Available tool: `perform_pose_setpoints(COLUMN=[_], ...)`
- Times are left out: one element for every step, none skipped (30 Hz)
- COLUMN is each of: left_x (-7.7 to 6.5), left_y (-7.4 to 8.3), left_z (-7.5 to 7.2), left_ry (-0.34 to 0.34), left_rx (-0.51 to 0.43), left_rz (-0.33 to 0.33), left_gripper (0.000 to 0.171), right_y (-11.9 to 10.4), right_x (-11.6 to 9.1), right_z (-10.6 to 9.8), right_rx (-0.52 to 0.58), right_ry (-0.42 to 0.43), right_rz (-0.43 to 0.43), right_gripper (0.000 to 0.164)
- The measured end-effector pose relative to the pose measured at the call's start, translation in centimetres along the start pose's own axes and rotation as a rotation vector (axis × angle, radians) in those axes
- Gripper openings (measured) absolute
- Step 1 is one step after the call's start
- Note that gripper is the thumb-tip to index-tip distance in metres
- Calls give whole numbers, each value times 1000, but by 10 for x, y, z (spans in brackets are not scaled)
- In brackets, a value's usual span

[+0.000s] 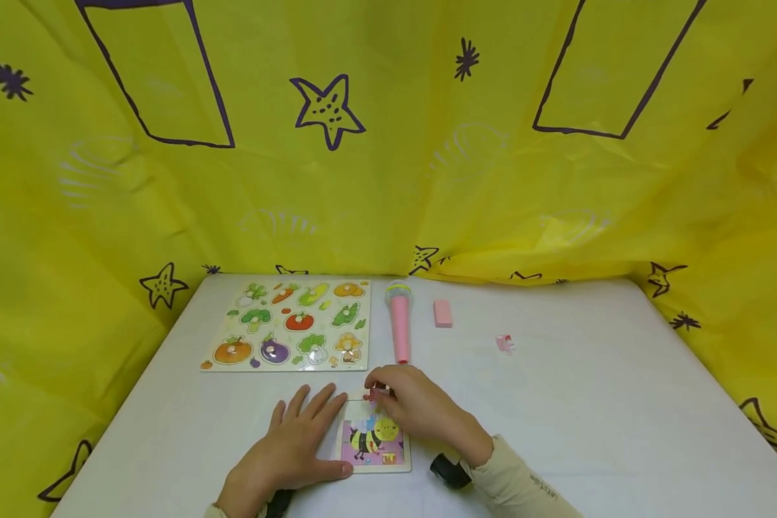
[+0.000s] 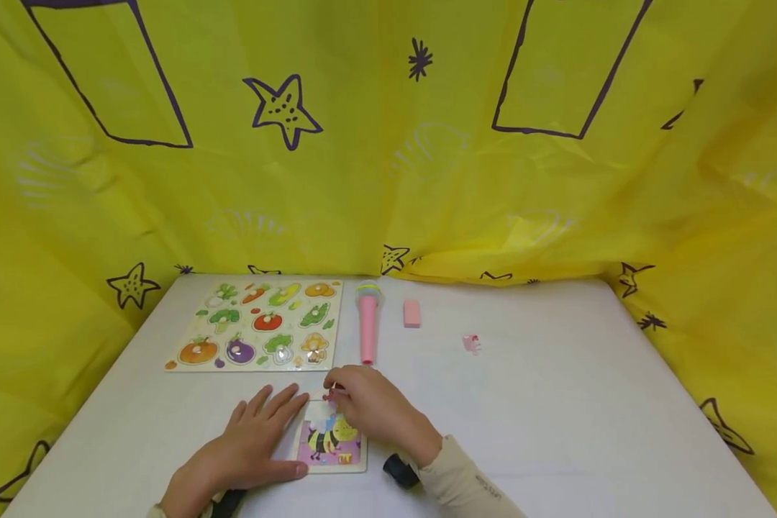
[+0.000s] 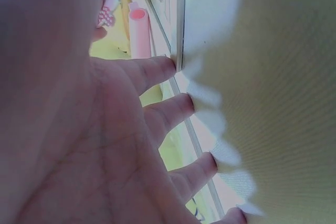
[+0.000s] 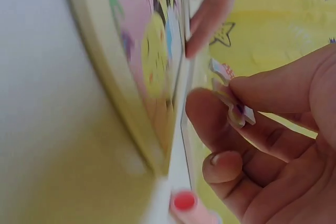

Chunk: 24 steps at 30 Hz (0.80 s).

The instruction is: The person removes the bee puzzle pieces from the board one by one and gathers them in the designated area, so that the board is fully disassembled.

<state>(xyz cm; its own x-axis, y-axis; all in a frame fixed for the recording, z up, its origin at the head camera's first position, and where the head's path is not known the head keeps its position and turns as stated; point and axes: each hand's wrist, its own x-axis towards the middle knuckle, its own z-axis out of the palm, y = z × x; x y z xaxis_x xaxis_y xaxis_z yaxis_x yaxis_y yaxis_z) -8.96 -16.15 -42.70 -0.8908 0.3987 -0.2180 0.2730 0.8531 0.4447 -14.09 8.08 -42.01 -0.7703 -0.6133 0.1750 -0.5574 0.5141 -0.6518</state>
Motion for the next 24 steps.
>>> perform_pose_setpoints(left_x=[0, 0, 0, 0, 0, 0, 0, 0, 0, -1, -1, -1, -1, -1, -1, -1, 0, 0, 0, 0, 0, 0, 0, 0], left_y=[0, 0, 0, 0, 0, 0, -1, -1, -1, -1, -2, -2, -2, -2, -2, -2, -2, -2, -2, -2, -2, -2, -1, -1], left_z=[0, 0, 0, 1, 1, 1, 1, 1, 1, 0, 0, 0, 0, 0, 0, 0, 0, 0, 1, 1, 1, 1, 1, 1], left_ry=[-1, -1, -1, 0, 2, 3, 6, 8, 10, 11, 10, 8, 7, 5, 3, 1, 0, -2, -2, -2, -4, -5, -6, -7], left_rx=[2, 3, 3, 4, 4, 3, 3, 1, 0, -1, -3, -5, -5, -7, -7, -8, -10, -11, -11, -12, -12, -13, -13, -11], left_rz=[-1, -1, 0, 2, 4, 7, 9, 11, 12, 12, 11, 10, 9, 8, 8, 8, 8, 6, 5, 4, 3, 3, 2, 1], left_gripper=[103, 103, 103, 103, 103, 103, 103, 103, 103, 103, 103, 103, 103, 103, 104, 104, 104, 104, 104, 104, 104, 104, 105, 105], right_y=[2, 4, 6, 9, 12, 15, 17, 21, 24, 26, 29, 31, 34, 36, 38, 40, 42, 44, 46, 48, 50, 52, 54, 55], right_x=[-1, -3, -4, -6, -7, -8, -9, -10, -11, -12, -13, -14, -15, -16, -17, -18, -19, -20, -21, -21, -22, -23, -24, -25], right_z=[-3, -6, -8, -11, -14, -16, -19, -20, -23, -25, -27, -29, -32, -34, -38, -41, -44, -48, -52, -55, -59, -63, -67, -71], right_rx=[7, 14, 23, 33, 40, 43, 46, 44, 43, 40, 35, 32, 26, 18, 12, 9, 6, 4, 4, 4, 5, 7, 7, 7], right_ry=[9, 19, 30, 42, 56, 67, 78, 89, 98, 107, 116, 124, 135, 149, 162, 176, 190, 204, 220, 235, 251, 269, 287, 307], right_rz=[5, 7, 9, 10, 4, 1, -4, -11, -12, -12, -9, 1, 9, 17, 30, 37, 47, 58, 70, 84, 101, 117, 139, 158], right_gripper=[12, 12, 13, 13, 14, 15, 16, 17, 18, 19, 19, 20, 20, 20, 19, 19, 19, 19, 18, 19, 19, 19, 20, 21])
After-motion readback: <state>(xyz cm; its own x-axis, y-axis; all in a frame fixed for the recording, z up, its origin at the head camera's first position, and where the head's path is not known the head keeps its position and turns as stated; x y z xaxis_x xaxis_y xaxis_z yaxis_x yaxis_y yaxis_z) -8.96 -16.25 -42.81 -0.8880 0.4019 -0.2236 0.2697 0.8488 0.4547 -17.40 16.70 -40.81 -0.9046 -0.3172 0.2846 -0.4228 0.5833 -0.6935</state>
